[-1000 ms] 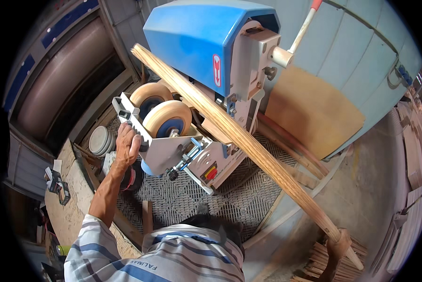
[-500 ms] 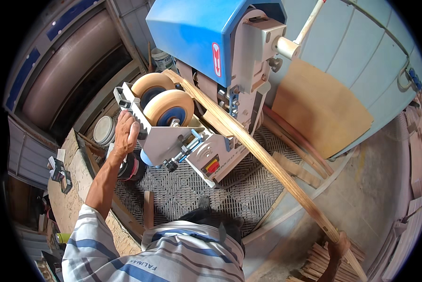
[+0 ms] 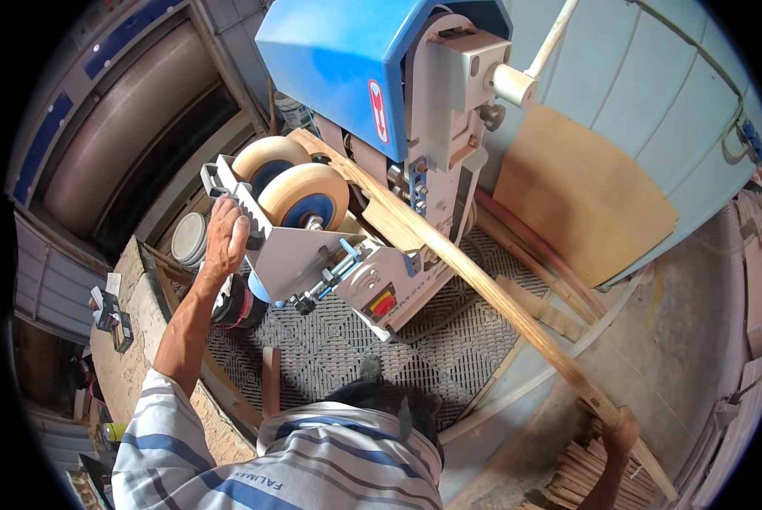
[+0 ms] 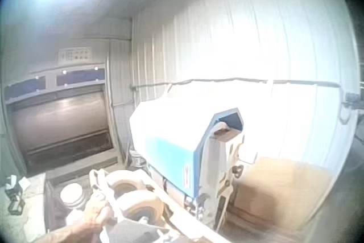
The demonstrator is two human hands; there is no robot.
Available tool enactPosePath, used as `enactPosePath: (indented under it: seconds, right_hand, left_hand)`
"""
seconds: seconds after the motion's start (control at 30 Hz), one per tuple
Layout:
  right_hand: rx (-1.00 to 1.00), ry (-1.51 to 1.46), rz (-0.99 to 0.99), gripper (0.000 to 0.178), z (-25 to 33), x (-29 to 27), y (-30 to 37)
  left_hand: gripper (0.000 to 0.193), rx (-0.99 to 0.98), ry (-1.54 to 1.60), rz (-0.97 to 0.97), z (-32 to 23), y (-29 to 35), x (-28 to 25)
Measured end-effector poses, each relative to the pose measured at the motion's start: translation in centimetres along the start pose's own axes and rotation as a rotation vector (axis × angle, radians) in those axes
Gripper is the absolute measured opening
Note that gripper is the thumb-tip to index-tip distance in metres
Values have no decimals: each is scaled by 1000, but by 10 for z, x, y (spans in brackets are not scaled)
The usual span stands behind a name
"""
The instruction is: The person picks up long, curved wooden pieces from a stack on the floor and feeds them through a stationary belt sander. They guide the wood with both hands to smooth the surface, then place the finished pieces back onto the stack. This process is repeated for multiple pieces in a workshop environment.
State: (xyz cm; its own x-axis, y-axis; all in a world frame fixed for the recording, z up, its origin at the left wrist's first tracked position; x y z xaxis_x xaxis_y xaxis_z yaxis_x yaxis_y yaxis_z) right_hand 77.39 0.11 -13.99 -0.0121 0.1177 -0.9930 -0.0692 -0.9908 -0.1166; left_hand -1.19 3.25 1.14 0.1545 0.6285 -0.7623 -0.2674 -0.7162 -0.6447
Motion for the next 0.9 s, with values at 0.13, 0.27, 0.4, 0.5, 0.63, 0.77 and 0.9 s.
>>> enactPosePath:
  seconds: [0.13, 0.27, 0.4, 0.5, 0.63, 0.77, 0.9]
  right_hand:
    - [-49, -13, -12, 29, -15, 5, -9]
    - [11, -7, 51, 22, -20, 11, -19]
    - [-38, -43, 32, 22, -17, 14, -24]
    - [9, -28, 65, 22, -24, 18, -28]
    - [-83, -37, 54, 20, -18, 12, -38]
    - [-22, 0, 102, 16, -17, 11, -42]
    - [-80, -3, 44, 19, -15, 13, -39]
  left_hand:
    - [17, 25, -12, -1, -4, -8, 0]
    - [16, 34, -30, 5, -4, -13, 2]
    - [15, 154, -92, 13, -6, -19, 6]
    - [16, 132, -92, 68, -11, -34, 11]
    - [33, -191, 128, 75, 10, -45, 22]
    - [36, -172, 127, 80, 8, -61, 25]
    - [25, -38, 48, 122, 8, -62, 32]
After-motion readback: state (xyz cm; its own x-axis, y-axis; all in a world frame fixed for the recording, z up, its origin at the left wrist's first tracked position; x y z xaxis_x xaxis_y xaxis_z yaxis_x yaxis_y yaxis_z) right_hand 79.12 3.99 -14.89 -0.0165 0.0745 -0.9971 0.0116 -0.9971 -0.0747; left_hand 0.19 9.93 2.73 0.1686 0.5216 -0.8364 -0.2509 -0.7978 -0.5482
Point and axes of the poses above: each hand's wrist, its own y-axis away from the middle knuckle, its own x-axis out of the palm, z = x × y, the point moved 7 cm from there along -y, towards the middle knuckle, and after that the axes turned 3 degrees about x, right-handed, at the moved point
